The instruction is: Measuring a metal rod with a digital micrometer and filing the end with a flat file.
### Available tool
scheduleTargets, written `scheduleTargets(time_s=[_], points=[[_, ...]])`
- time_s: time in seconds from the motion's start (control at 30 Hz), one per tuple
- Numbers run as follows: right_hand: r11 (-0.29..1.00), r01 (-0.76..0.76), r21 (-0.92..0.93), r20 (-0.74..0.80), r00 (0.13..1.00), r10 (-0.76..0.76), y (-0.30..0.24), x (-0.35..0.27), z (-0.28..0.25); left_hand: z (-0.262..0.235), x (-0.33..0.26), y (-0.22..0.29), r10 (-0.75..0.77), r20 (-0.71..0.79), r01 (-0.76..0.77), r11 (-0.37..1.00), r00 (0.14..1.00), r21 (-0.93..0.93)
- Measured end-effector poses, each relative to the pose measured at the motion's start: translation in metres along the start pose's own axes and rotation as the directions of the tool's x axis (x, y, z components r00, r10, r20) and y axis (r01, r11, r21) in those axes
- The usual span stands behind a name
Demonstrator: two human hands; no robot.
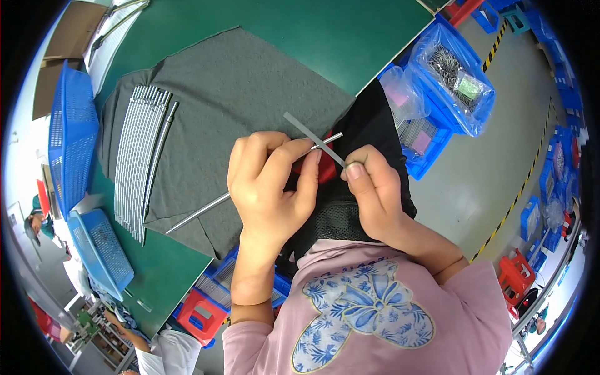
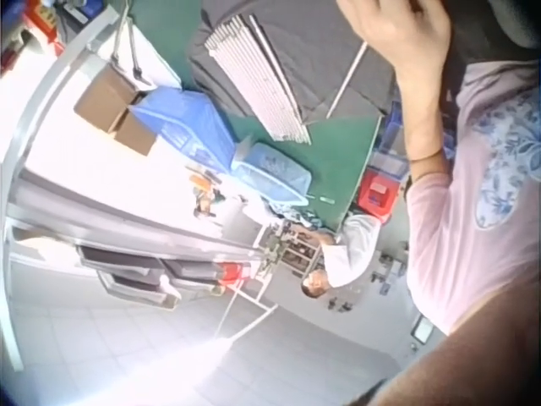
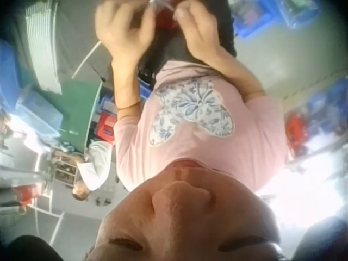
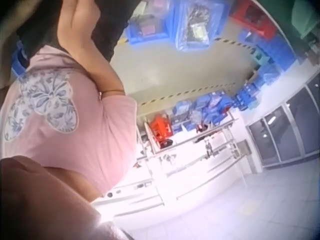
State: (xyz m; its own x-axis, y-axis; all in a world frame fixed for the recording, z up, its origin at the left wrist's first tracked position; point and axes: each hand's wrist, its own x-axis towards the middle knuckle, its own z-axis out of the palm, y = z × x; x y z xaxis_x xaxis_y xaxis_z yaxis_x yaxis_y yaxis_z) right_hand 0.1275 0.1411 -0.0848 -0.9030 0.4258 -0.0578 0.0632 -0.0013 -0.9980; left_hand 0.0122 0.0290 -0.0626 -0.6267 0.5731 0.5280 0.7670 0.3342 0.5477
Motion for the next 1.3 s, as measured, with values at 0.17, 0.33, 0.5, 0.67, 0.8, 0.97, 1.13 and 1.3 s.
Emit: scheduleTargets(time_s=[0.17, 0.33, 0.5, 0.67, 0.8, 0.97, 1.13, 1.3], points=[[0.987, 0.091, -0.132, -0.082, 0.991, -0.102, 0.002, -0.003, 0.009, 0.000, -0.001, -0.002, -0.005, -0.018, 0.004, 1.000, 1.000, -0.009], [0.991, -0.005, -0.132, -0.065, 0.998, -0.004, 0.000, -0.005, 0.012, 0.001, -0.002, -0.003, 0.022, -0.026, -0.022, 1.000, 0.999, -0.002], [0.999, -0.004, -0.048, -0.153, 0.988, -0.003, -0.002, -0.006, 0.020, 0.002, -0.001, -0.002, 0.037, -0.038, -0.037, 0.999, 0.999, 0.002], [0.822, 0.332, -0.463, -0.089, 0.905, -0.416, 0.010, -0.001, 0.018, 0.003, -0.002, -0.004, 0.055, -0.052, -0.056, 0.998, 0.997, -0.010], [0.614, 0.444, -0.653, 0.061, 0.839, -0.541, 0.011, -0.003, 0.010, 0.004, -0.001, -0.002, 0.053, -0.058, -0.053, 0.999, 0.997, -0.001], [0.490, 0.458, -0.742, 0.186, 0.843, -0.505, 0.001, -0.014, 0.000, 0.004, 0.000, -0.003, 0.056, -0.071, -0.058, 0.998, 0.996, -0.025], [0.447, 0.526, -0.723, 0.176, 0.767, -0.617, -0.004, 0.005, 0.003, 0.004, 0.002, -0.002, 0.061, -0.046, -0.062, 0.998, 0.997, -0.026], [0.446, 0.493, -0.747, 0.212, 0.812, -0.543, 0.003, -0.019, -0.012, 0.004, 0.002, -0.003, 0.045, -0.052, -0.048, 0.998, 0.998, -0.050]])
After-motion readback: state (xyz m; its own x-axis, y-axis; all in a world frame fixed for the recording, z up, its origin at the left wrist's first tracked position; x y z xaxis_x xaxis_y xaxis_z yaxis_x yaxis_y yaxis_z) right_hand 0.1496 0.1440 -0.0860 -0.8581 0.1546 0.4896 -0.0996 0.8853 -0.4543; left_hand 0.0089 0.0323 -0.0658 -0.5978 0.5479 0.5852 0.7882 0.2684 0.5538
